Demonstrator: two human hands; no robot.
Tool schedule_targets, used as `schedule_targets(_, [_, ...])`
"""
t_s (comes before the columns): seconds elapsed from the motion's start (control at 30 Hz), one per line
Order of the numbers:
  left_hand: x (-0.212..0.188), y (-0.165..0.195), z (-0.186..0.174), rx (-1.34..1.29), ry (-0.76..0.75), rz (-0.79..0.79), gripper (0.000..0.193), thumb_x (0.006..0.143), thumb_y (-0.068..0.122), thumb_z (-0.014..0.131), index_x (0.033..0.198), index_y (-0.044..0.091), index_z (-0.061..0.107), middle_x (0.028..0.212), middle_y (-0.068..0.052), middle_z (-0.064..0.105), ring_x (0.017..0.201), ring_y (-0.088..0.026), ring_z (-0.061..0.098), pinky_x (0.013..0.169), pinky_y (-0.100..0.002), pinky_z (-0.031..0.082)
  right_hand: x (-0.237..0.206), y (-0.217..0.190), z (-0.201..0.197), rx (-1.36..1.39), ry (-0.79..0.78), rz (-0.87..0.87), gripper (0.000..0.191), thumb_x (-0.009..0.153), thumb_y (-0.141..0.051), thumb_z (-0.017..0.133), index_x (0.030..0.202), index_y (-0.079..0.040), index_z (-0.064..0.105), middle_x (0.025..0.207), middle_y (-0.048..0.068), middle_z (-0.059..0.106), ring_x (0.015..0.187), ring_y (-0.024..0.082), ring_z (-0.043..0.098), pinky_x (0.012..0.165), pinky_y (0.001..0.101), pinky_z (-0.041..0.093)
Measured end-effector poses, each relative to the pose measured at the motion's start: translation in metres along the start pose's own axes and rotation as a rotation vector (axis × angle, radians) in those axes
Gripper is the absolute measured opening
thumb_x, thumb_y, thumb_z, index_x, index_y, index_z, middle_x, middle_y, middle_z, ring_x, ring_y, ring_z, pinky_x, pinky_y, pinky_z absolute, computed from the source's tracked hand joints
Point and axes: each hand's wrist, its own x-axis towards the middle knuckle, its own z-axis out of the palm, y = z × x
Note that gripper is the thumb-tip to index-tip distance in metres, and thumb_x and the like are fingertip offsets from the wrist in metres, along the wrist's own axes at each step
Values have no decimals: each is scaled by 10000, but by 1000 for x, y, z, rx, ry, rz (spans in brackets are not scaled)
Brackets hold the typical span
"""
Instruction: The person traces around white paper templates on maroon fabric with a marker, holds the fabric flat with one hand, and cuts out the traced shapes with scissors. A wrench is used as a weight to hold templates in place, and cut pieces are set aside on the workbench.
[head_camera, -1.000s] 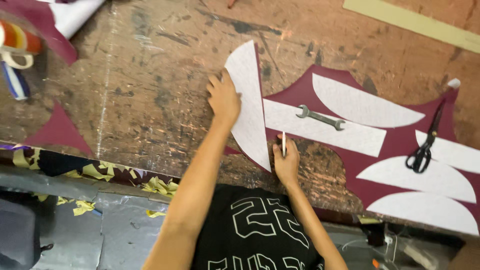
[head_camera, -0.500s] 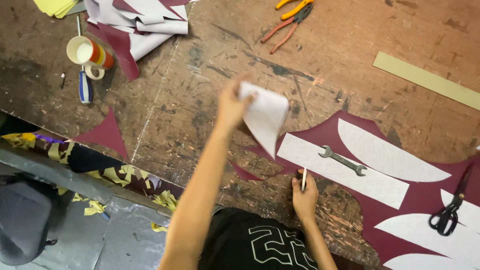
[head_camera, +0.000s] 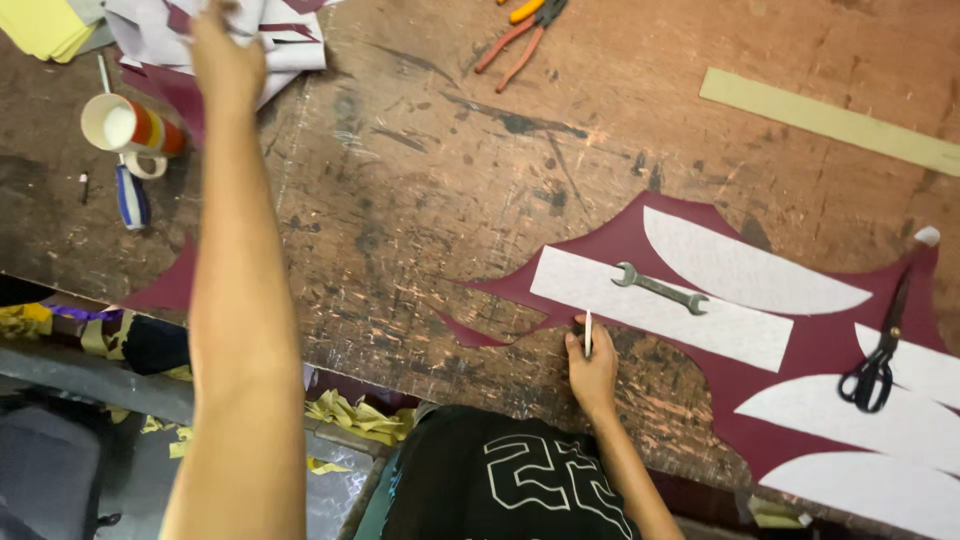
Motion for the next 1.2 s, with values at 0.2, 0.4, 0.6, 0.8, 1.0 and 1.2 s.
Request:
schedule_targets(0.2, [-203,42,73,-128,-158,17,404,888,1,701,1285,60,653,1272,-202,640,1224,-382,586,1059,-443,457,-18,24,-8,343,-102,435,289,1050,-198,651,1294,-54,712,903,137,580,719,263,454,655,423,358])
schedule_targets(0.4, [-384,134,102,-160,-277,50,429,972,72,666,1394,68,591,1535,-273,400,1450,-474,365,1203,-599,257,-73,35,-41,-165,-27,157,305,989,-286,653,1137,-25,709,1062,205,705,980,392,668,842,446,512])
schedule_targets(0.6, [-497,170,91,-153,-670,356,358,1007,123,653,1364,101,641,1579,-248,393,1527,-452,307,1231,-705,122,-108,56,-95,-89,2,66,283,973,-257,636,1121,-21,686,1054,196,694,970,386,667,852,454,512])
schedule_targets(0.8, [-525,195,98,-216,-758,493,334,998,69,659,1331,95,650,1575,-243,411,1534,-447,318,1237,-708,125,-142,91,-151,-168,192,298,259,996,-258,660,984,0,655,916,198,648,895,403,640,797,491,487])
schedule_targets(1.0, [-550,266,132,-288,-764,602,346,991,8,658,1327,88,656,1544,-212,459,1535,-435,335,1240,-709,137,-167,153,-220,-130,490,175,242,976,-232,693,1078,-12,708,980,204,695,884,360,666,772,453,518])
schedule_targets(1.2, [-609,366,178,-293,-784,654,364,953,-46,636,1295,78,660,1462,-180,522,1510,-439,380,1255,-684,194,-172,257,-365,-103,647,346,171,1022,-188,685,1021,-17,692,816,152,652,720,211,590,693,371,497])
